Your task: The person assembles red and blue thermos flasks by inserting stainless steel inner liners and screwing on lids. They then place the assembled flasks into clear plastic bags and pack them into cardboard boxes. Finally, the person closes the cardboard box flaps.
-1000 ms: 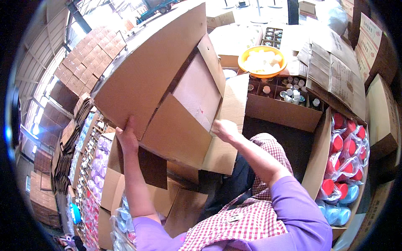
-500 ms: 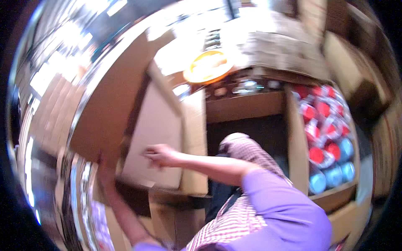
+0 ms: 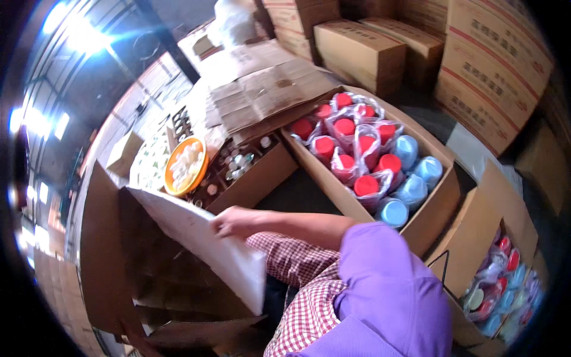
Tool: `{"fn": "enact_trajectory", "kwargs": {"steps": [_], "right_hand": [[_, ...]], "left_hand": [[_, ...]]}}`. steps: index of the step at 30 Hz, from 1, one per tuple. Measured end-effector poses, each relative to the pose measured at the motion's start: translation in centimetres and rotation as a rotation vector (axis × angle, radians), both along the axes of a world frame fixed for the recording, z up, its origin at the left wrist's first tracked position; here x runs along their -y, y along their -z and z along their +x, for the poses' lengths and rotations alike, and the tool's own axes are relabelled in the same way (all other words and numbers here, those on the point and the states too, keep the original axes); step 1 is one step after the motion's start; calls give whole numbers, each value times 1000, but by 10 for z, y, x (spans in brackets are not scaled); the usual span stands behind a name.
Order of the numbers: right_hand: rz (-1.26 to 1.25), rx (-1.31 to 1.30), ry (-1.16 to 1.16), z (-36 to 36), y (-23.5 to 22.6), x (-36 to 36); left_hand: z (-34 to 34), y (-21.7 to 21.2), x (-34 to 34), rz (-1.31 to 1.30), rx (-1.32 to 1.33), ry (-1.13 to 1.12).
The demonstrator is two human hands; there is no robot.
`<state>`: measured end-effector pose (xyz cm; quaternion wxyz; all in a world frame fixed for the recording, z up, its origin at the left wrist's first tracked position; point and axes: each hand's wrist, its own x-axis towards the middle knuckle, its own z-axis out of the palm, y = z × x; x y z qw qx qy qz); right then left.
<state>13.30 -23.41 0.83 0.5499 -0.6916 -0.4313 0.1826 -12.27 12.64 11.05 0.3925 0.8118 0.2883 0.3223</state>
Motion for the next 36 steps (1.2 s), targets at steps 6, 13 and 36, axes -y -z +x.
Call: {"fn": "enact_trajectory", "kwargs": {"steps": [6, 13, 36], "right_hand": [[428, -279, 897, -52, 95, 270], [615, 59, 2270, -103, 214, 544], [-488, -989, 0, 126, 208, -195]], "left_hand": [[36, 3, 27, 140, -104, 17], [76, 8, 39, 271, -165, 34], [133, 298, -125, 390, -965, -24]]}}
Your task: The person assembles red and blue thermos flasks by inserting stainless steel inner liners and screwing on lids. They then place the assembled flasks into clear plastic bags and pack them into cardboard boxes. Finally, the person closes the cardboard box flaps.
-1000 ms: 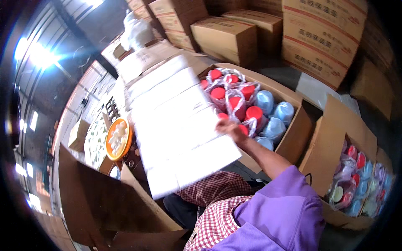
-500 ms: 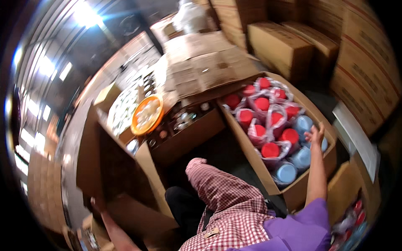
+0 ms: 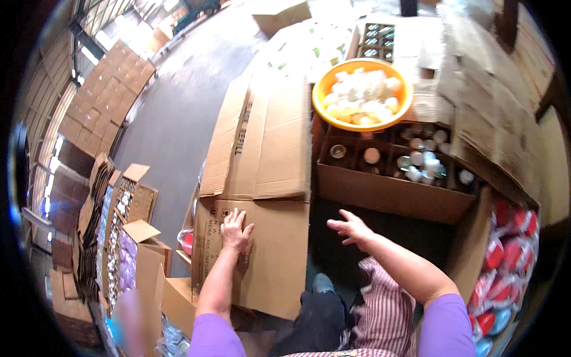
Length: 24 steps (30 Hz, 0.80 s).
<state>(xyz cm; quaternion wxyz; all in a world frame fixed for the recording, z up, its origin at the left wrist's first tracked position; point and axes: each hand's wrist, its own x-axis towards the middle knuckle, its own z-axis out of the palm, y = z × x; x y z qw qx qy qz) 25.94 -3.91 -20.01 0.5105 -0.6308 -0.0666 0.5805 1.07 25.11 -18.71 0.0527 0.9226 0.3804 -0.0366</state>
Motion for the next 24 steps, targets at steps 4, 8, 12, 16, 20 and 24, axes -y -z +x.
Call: {"fn": "enact_trajectory", "kwargs": {"steps": [4, 8, 12, 16, 20, 24], "right_hand": [[75, -254, 42, -18, 36, -77], [60, -328, 30, -48, 29, -115], [291, -238, -11, -48, 11, -105], [308, -124, 25, -34, -66, -109], [420, 147, -100, -37, -150, -118], [492, 244, -196, -4, -249, -105]], "left_hand": [[38, -18, -47, 123, 245, 318], [-19, -11, -157, 591, -167, 48], [-25, -79, -146, 459, -622, -338], [-126, -25, -111, 614, 35, -332], [-147, -7, 5, 68, 14, -1122], [-91, -51, 48, -309, 448, -1206]]}}
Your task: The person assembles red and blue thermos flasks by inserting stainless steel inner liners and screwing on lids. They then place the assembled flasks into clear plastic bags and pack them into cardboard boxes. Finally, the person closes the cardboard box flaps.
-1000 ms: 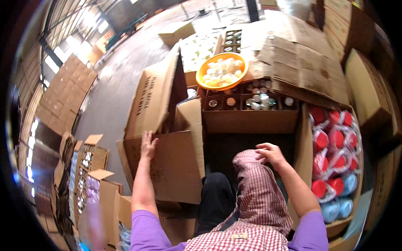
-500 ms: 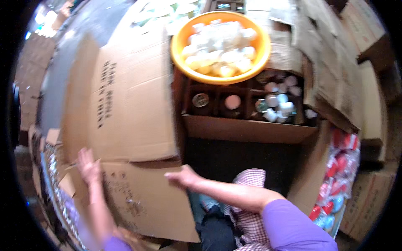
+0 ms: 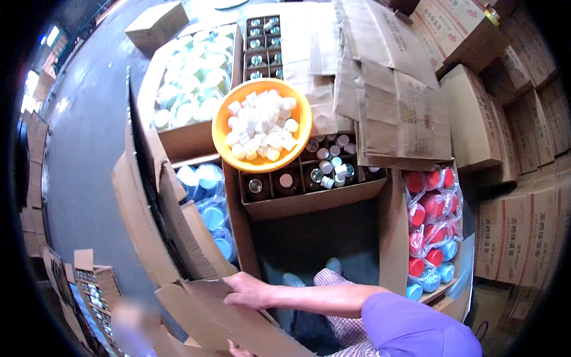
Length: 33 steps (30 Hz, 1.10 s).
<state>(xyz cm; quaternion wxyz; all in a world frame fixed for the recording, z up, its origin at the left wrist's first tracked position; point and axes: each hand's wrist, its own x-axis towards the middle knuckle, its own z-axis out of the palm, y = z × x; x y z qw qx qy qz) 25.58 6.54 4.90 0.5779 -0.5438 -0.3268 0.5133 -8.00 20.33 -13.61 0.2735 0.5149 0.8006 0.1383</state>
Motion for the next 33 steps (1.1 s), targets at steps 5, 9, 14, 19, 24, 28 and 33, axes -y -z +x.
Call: {"fn": "enact_trajectory", "kwargs": {"steps": [5, 9, 14, 19, 24, 28, 33], "right_hand": [[-10, 19, 14, 33, -110, 35], [-89, -22, 184, 95, -199, 82], [198, -213, 871, 209, -232, 178], [57, 216, 1416, 377, -196, 319], [-190, 170, 1529, 501, -142, 481], [-562, 337, 1670, 549, -30, 598], [-1150, 404, 1623, 543, 75, 606]], "left_hand": [[71, -103, 7, -69, 617, -58], [119, -199, 8, -63, 1061, -43], [245, -243, -14, -299, 1469, 89], [448, -283, 89, -401, 1612, 508], [591, -204, 214, -551, 1595, 416], [663, -135, 328, -631, 1227, 235], [691, -65, 349, -854, 859, 95]]}}
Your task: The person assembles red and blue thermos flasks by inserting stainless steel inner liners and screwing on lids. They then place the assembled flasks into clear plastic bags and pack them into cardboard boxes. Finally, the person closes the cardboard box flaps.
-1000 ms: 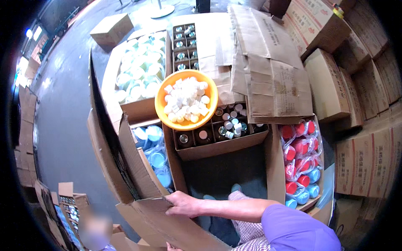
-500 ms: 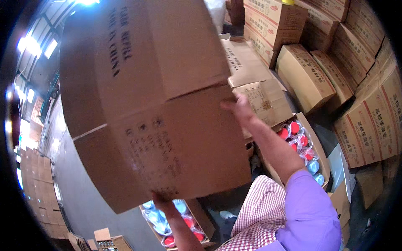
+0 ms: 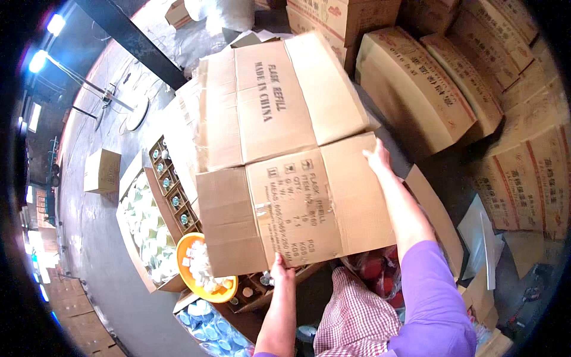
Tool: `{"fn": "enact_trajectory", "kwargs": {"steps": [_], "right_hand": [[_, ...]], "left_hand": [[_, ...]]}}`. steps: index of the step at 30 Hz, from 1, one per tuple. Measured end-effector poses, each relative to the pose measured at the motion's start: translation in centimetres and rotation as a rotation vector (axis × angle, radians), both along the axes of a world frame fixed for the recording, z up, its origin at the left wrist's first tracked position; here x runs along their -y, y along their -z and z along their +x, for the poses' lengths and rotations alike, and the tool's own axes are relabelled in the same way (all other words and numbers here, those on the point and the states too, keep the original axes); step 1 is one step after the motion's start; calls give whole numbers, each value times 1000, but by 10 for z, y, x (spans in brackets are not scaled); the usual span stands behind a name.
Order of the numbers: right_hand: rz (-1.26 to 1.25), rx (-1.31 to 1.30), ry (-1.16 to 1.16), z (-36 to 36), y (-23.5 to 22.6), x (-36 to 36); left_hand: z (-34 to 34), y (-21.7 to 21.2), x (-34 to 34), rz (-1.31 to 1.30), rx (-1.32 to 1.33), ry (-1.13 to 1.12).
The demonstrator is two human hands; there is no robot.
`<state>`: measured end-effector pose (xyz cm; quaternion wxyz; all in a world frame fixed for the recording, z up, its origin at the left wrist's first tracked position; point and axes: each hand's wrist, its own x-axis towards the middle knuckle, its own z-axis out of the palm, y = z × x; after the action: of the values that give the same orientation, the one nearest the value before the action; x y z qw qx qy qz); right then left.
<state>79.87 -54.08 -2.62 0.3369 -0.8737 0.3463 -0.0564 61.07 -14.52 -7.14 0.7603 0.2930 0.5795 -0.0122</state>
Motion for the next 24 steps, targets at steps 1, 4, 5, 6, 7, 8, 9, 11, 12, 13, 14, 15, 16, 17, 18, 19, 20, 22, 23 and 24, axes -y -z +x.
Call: {"fn": "enact_trajectory", "kwargs": {"steps": [1, 4, 5, 6, 7, 8, 9, 11, 12, 13, 14, 15, 16, 17, 18, 19, 20, 22, 23, 24], "right_hand": [[111, -40, -28, -9, 14, -8], [494, 110, 29, -46, 108, 27], [422, 23, 72, -38, 112, 27], [334, -48, 130, -30, 106, 22], [238, -55, 177, -33, 108, 14], [133, -59, 227, -41, 111, 13], [159, -77, 309, -58, 119, 14], [150, -212, 391, -76, 114, -9], [273, 33, 447, -130, 157, 13], [399, 87, 469, -154, 162, -4], [729, 217, 413, -185, 170, -10], [812, 148, 562, -221, 176, -20], [889, 68, 712, -241, 179, -28], [935, -47, 732, -246, 168, -37], [971, -154, 758, -246, 144, -49], [913, -219, 818, -250, 138, -55], [851, -274, 877, -260, 136, -58], [1156, -112, 958, -319, 176, -42], [1245, -181, 959, -321, 168, -53], [1329, -263, 953, -321, 149, -69]], "left_hand": [[-4, 5, -2, 23, -61, 43], [0, -5, 0, 129, -184, 174], [-10, 5, 7, 63, -129, 153], [-15, 15, 0, -10, -59, 153], [-16, 13, -5, -72, -82, 176], [-16, 9, -6, -143, -103, 202], [-15, 6, -7, -221, -120, 230], [-19, 3, -22, -239, -336, 629], [-17, -3, -27, -273, -447, 872], [-7, -30, -33, -176, -480, 975], [-3, -52, -39, -60, -459, 1032], [-1, -70, -44, 161, -404, 1111], [1, -88, -50, 385, -355, 1181], [10, -105, -63, 684, -232, 1347], [29, -122, -76, 985, -89, 1509], [62, -151, -78, 1310, 228, 1310], [95, -165, -85, 1633, 396, 1116], [150, -161, -124, 1987, 262, 953], [180, -157, -138, 2128, 153, 968], [202, -157, -151, 2263, 19, 980]]}}
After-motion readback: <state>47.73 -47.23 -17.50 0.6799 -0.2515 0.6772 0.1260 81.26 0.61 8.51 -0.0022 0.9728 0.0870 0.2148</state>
